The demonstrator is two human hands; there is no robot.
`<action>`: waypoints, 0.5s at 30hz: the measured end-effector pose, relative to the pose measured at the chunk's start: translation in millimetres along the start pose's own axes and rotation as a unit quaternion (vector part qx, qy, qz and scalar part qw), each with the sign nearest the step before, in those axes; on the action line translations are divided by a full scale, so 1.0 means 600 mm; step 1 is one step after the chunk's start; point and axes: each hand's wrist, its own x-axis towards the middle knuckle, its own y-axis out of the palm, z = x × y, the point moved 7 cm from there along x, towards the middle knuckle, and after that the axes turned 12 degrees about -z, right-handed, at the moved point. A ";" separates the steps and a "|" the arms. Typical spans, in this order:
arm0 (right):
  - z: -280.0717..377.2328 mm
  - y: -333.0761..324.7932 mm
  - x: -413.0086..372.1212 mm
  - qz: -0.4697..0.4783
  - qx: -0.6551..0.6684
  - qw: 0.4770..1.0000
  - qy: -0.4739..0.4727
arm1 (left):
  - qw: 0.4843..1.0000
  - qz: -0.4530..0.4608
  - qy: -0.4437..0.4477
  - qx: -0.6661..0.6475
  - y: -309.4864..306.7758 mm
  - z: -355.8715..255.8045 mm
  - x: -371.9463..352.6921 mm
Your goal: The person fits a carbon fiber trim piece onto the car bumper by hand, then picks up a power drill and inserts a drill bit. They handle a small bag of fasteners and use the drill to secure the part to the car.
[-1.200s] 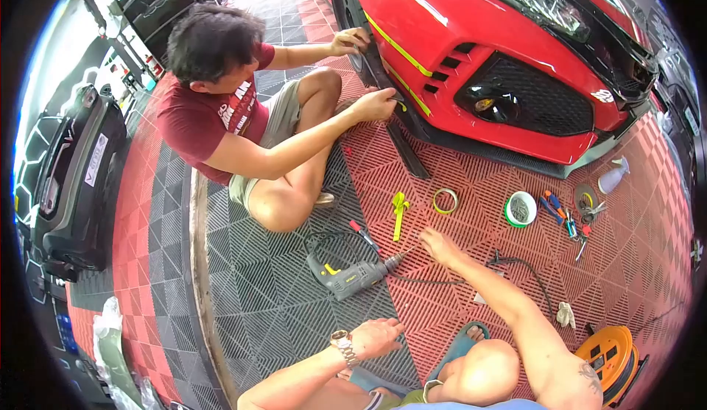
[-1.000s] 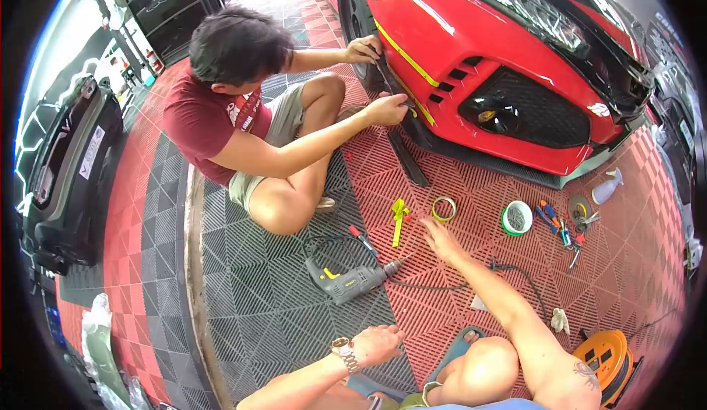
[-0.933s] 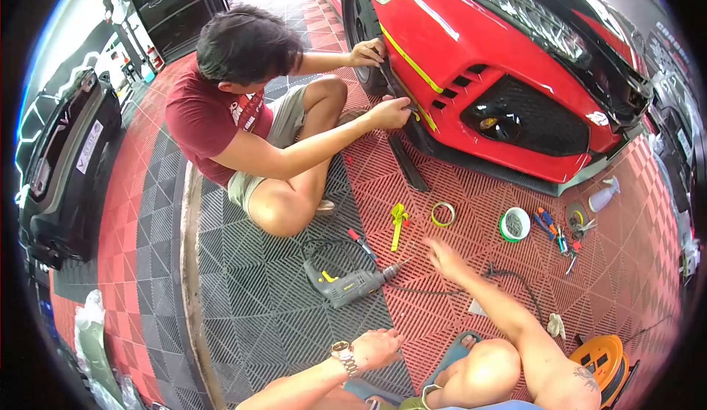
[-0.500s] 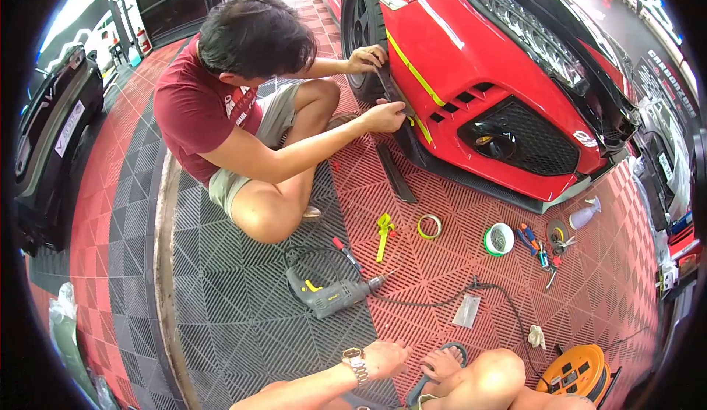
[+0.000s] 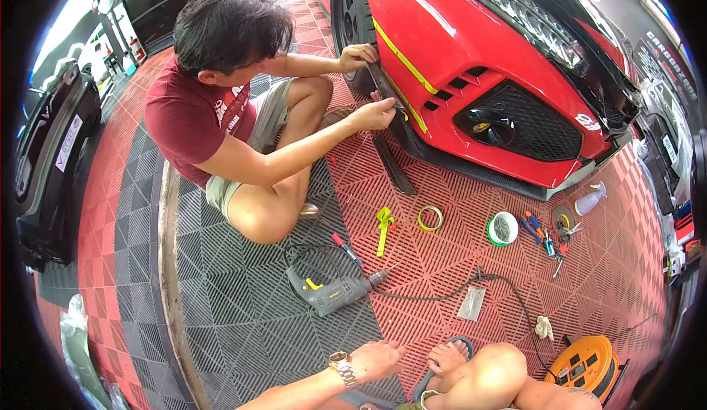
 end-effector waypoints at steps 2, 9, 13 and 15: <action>0.005 -0.011 -0.003 0.006 -0.002 1.000 -0.004 | 1.000 0.015 -0.003 0.001 0.001 -0.005 -0.002; 0.049 -0.083 0.000 0.043 -0.021 0.999 -0.013 | 0.999 0.045 -0.024 -0.006 -0.002 0.001 0.000; 0.056 -0.088 0.015 0.047 -0.021 0.998 -0.025 | 0.999 0.025 -0.022 -0.023 0.001 0.007 0.000; 0.052 -0.074 0.022 0.040 -0.017 0.999 -0.032 | 1.000 0.020 -0.013 -0.016 0.002 0.007 0.000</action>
